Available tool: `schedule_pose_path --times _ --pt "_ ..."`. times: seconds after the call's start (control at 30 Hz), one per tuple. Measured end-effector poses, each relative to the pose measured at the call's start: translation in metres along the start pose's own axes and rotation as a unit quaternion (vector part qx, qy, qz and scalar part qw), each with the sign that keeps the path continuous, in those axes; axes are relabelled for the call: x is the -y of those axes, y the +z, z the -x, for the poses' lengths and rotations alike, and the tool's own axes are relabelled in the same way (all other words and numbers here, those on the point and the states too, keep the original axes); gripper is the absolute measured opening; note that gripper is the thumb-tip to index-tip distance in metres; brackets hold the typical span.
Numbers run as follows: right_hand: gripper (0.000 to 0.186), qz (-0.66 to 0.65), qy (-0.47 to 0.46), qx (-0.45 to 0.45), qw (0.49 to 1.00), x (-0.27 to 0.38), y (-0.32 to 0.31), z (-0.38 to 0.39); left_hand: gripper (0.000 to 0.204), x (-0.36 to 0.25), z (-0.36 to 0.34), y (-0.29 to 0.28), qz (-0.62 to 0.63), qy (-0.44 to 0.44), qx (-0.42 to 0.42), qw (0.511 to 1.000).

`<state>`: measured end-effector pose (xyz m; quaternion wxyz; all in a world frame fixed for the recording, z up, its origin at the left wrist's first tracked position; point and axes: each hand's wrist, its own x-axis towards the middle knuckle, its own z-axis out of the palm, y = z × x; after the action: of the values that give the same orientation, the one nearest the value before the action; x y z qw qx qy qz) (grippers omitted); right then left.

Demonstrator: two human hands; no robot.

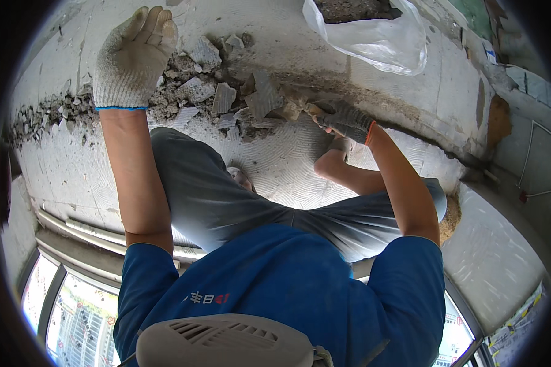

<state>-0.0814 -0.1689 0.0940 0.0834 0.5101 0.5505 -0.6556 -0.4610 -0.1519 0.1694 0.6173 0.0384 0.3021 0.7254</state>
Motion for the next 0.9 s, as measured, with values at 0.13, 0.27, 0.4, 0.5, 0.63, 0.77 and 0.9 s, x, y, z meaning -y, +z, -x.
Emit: schedule_pose_path --times 0.13,0.27,0.4,0.5,0.63,0.77,0.9 --pt "0.029 -0.091 -0.012 -0.009 0.996 0.028 -0.044 0.087 0.034 0.022 -0.007 0.023 -0.021 -0.021 -0.034 0.999" --pt "0.038 -0.157 -0.021 -0.076 0.985 0.056 -0.104 0.139 0.034 0.030 -0.015 0.024 -0.034 -0.024 -0.099 0.994" --pt "0.033 -0.249 0.007 -0.107 0.963 0.092 -0.165 0.125 0.033 0.035 -0.019 0.016 -0.025 -0.029 -0.104 0.994" --pt "0.033 -0.166 0.026 -0.133 0.977 0.097 -0.166 0.124 0.032 0.027 -0.017 0.012 -0.017 -0.023 -0.119 0.992" --pt "0.032 0.000 0.063 -0.075 0.995 0.077 -0.105 0.122 0.020 0.001 0.004 0.023 -0.044 -0.004 -0.009 0.999" --pt "0.024 0.223 0.008 0.009 0.975 -0.026 -0.047 0.044 0.009 0.007 -0.006 0.017 -0.042 -0.005 0.042 0.998" --pt "0.028 0.328 -0.006 0.143 0.934 -0.146 -0.015 -0.042 0.010 0.005 -0.001 0.007 -0.041 -0.035 0.043 0.998"
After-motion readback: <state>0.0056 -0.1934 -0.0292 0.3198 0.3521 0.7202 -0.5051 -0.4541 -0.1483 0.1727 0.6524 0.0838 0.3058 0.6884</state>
